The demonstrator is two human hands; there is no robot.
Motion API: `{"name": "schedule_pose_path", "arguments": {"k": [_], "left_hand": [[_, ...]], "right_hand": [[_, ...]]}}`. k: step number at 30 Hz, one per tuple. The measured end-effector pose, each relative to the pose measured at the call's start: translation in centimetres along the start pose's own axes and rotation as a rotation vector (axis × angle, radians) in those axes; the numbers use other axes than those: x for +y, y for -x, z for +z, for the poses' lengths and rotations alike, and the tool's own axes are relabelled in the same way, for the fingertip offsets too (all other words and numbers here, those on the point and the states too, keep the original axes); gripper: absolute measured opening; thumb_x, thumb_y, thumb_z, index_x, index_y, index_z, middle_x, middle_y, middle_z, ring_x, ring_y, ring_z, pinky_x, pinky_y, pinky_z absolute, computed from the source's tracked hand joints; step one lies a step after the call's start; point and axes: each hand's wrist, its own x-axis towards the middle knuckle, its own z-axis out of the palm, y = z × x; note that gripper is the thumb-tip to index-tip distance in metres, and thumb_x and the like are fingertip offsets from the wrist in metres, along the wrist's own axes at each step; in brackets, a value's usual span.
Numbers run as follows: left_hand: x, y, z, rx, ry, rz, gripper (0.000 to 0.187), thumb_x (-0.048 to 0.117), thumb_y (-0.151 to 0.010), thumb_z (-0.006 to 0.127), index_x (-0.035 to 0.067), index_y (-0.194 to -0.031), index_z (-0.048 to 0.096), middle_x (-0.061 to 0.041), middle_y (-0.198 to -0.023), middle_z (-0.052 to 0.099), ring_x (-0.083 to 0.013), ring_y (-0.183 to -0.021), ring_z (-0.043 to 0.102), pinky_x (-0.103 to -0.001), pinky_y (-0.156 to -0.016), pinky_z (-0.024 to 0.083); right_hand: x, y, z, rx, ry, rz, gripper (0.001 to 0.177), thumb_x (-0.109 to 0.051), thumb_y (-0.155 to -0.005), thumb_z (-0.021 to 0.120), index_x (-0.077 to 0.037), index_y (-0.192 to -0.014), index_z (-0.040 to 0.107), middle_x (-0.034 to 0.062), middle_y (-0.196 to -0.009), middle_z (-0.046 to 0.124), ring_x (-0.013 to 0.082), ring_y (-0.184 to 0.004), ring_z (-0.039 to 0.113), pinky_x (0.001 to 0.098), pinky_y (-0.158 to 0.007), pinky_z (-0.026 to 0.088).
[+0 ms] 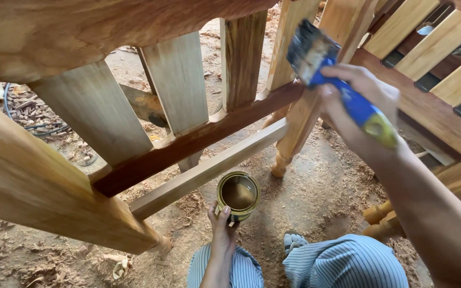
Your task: The person applies a dark wood stain to a wooden chair using a paintbrush. They hold a small can of stain in one hand and repeatedly dip the brush to coat the vertical slats and horizontal rails of the chair.
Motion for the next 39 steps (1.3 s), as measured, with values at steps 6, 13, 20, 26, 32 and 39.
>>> {"name": "schedule_pose_path", "arguments": {"k": [6, 13, 20, 26, 32, 39], "left_hand": [[-0.2, 0.2, 0.5, -0.013, 0.000, 0.001, 0.111, 0.050, -0.063, 0.082, 0.024, -0.152, 0.020, -0.023, -0.155, 0.028, -0.0426, -0.144, 0.034, -0.065, -0.114, 0.032], [0.3, 1.4, -0.7, -0.015, 0.059, -0.009, 0.112, 0.049, -0.064, 0.083, 0.024, -0.152, 0.018, -0.025, -0.154, 0.028, -0.0452, -0.142, 0.037, -0.063, -0.116, 0.034], [0.8, 0.9, -0.9, -0.013, 0.024, 0.053, 0.111, 0.051, -0.066, 0.081, 0.024, -0.153, 0.017, -0.025, -0.155, 0.025, -0.0442, -0.144, 0.033, -0.063, -0.115, 0.031], [0.4, 0.4, -0.7, -0.003, 0.037, 0.050, 0.110, 0.049, -0.066, 0.082, 0.024, -0.153, 0.020, -0.026, -0.156, 0.028, -0.0431, -0.144, 0.033, -0.064, -0.115, 0.031], [0.9, 1.0, -0.2, 0.019, 0.021, 0.031, 0.110, 0.047, -0.066, 0.081, 0.023, -0.154, 0.020, -0.024, -0.156, 0.028, -0.0426, -0.145, 0.033, -0.064, -0.115, 0.029], [0.7, 1.6, -0.4, -0.018, 0.008, 0.039, 0.112, 0.050, -0.065, 0.082, 0.021, -0.153, 0.020, -0.025, -0.155, 0.031, -0.0442, -0.143, 0.036, -0.064, -0.114, 0.033]], "right_hand": [[2.3, -4.8, 3.9, -0.064, 0.008, -0.368, 0.016, -0.005, -0.114, 0.064, 0.001, -0.128, 0.062, 0.0143, -0.097, 0.073, 0.0175, -0.075, 0.073, 0.0295, -0.062, 0.054], [6.9, -1.7, 7.0, 0.028, 0.148, -0.424, 0.006, -0.005, -0.113, 0.066, 0.000, -0.115, 0.062, 0.0146, -0.094, 0.073, 0.0207, -0.080, 0.075, 0.0343, -0.063, 0.058], [5.6, -3.4, 8.4, -0.028, 0.669, -0.487, 0.015, -0.020, -0.104, 0.069, -0.005, -0.100, 0.067, 0.0070, -0.075, 0.069, 0.0161, -0.056, 0.065, 0.0335, -0.046, 0.050], [8.0, -2.4, 8.1, -0.042, 0.665, -0.392, 0.017, -0.019, -0.110, 0.068, -0.002, -0.106, 0.066, 0.0047, -0.076, 0.067, 0.0130, -0.053, 0.060, 0.0322, -0.043, 0.047], [6.5, -2.1, 5.9, -0.282, 0.092, -0.170, 0.018, -0.012, -0.100, 0.068, -0.004, -0.114, 0.072, 0.0100, -0.096, 0.070, 0.0177, -0.085, 0.068, 0.0302, -0.074, 0.058], [10.3, -1.5, 8.4, -0.222, -0.049, 0.045, 0.015, -0.006, -0.093, 0.073, -0.003, -0.107, 0.076, 0.0144, -0.111, 0.073, 0.0231, -0.101, 0.070, 0.0350, -0.084, 0.062]]}}
